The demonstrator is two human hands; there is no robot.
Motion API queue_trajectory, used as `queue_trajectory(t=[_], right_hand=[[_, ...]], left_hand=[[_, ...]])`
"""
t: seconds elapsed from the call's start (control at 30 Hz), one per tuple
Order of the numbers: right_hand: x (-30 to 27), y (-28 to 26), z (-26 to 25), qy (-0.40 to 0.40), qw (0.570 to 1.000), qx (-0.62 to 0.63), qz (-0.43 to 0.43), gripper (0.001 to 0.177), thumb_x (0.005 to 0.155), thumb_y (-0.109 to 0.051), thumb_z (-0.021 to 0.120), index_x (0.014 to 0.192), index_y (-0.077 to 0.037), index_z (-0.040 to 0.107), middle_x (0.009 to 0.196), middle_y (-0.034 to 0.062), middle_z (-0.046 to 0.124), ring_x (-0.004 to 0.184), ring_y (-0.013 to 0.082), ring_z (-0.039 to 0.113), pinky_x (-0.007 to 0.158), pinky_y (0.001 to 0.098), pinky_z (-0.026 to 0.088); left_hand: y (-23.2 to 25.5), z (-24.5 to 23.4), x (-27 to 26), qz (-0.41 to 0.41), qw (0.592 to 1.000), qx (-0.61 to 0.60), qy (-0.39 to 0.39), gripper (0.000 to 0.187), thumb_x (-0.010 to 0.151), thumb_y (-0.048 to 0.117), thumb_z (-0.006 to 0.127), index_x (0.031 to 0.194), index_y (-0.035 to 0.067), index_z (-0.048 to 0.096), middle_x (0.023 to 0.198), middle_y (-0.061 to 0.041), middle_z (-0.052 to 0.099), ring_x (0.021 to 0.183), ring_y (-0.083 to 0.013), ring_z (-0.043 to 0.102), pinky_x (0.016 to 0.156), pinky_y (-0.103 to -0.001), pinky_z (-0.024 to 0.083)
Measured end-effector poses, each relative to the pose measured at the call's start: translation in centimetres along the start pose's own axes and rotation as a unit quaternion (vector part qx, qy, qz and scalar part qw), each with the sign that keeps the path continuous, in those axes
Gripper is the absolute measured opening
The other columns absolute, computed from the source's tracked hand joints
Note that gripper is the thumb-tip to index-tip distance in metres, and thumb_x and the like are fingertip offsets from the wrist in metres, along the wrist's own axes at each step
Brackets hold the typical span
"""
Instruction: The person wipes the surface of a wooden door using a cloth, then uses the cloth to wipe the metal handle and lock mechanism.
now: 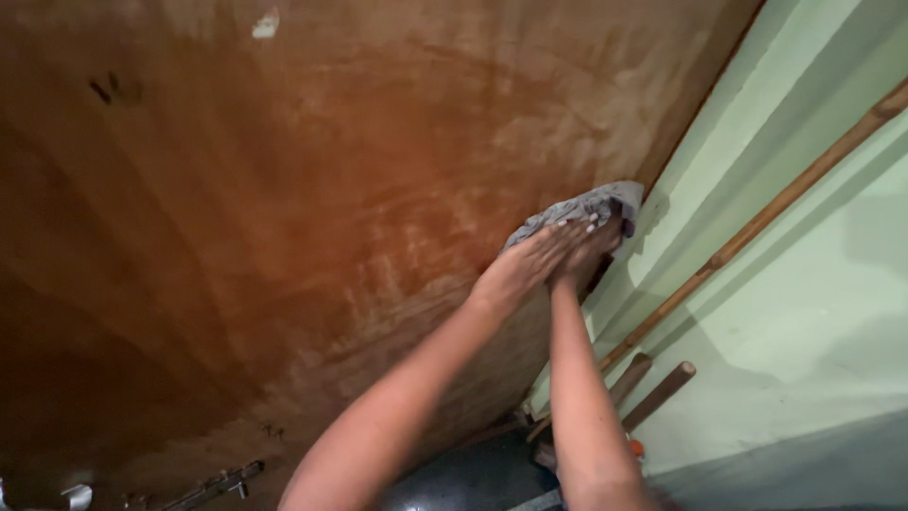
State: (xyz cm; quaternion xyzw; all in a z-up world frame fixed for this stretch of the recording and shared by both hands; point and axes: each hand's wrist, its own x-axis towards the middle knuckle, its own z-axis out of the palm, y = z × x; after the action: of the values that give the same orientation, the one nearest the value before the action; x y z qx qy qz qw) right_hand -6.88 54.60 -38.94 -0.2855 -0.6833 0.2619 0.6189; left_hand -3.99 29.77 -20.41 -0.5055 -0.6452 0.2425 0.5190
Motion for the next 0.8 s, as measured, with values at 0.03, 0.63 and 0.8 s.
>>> queue_trajectory(t=[0.03,0.63,0.8], right_hand=[[-0.3,0.1,-0.1,-0.003,1.000,-0.006,0.001,0.059,0.113,-0.025,0.033,0.162,0.005,0.019,0.170,0.0257,0.018,0.158,0.0370,0.018,0.130,0.0449,0.014],[-5.2,-2.5,1.4,-0.041,0.995,-0.088,-0.022,0.061,0.113,-0.027,0.036,0.161,0.005,0.020,0.169,0.0267,0.018,0.158,0.0375,0.019,0.132,0.0452,0.015],[-6.7,-3.9,1.6,-0.041,0.994,-0.093,-0.034,0.061,0.113,-0.027,0.037,0.161,0.005,0.020,0.169,0.0270,0.019,0.159,0.0376,0.019,0.132,0.0453,0.015]], left_hand=[[0.0,-0.1,-0.2,0.009,1.000,0.000,-0.004,0.070,0.106,0.035,0.031,0.167,0.008,0.011,0.174,-0.002,0.005,0.159,-0.0195,0.008,0.129,-0.041,0.005],[-0.3,-0.7,-3.6,0.053,0.995,-0.044,-0.067,0.071,0.104,0.036,0.033,0.165,0.007,0.011,0.173,-0.005,0.009,0.158,-0.0244,0.013,0.127,-0.044,0.003],[-0.1,-0.2,-5.5,0.047,0.997,-0.030,-0.051,0.071,0.104,0.035,0.033,0.166,0.006,0.013,0.173,-0.006,0.012,0.157,-0.0229,0.014,0.128,-0.044,0.004]])
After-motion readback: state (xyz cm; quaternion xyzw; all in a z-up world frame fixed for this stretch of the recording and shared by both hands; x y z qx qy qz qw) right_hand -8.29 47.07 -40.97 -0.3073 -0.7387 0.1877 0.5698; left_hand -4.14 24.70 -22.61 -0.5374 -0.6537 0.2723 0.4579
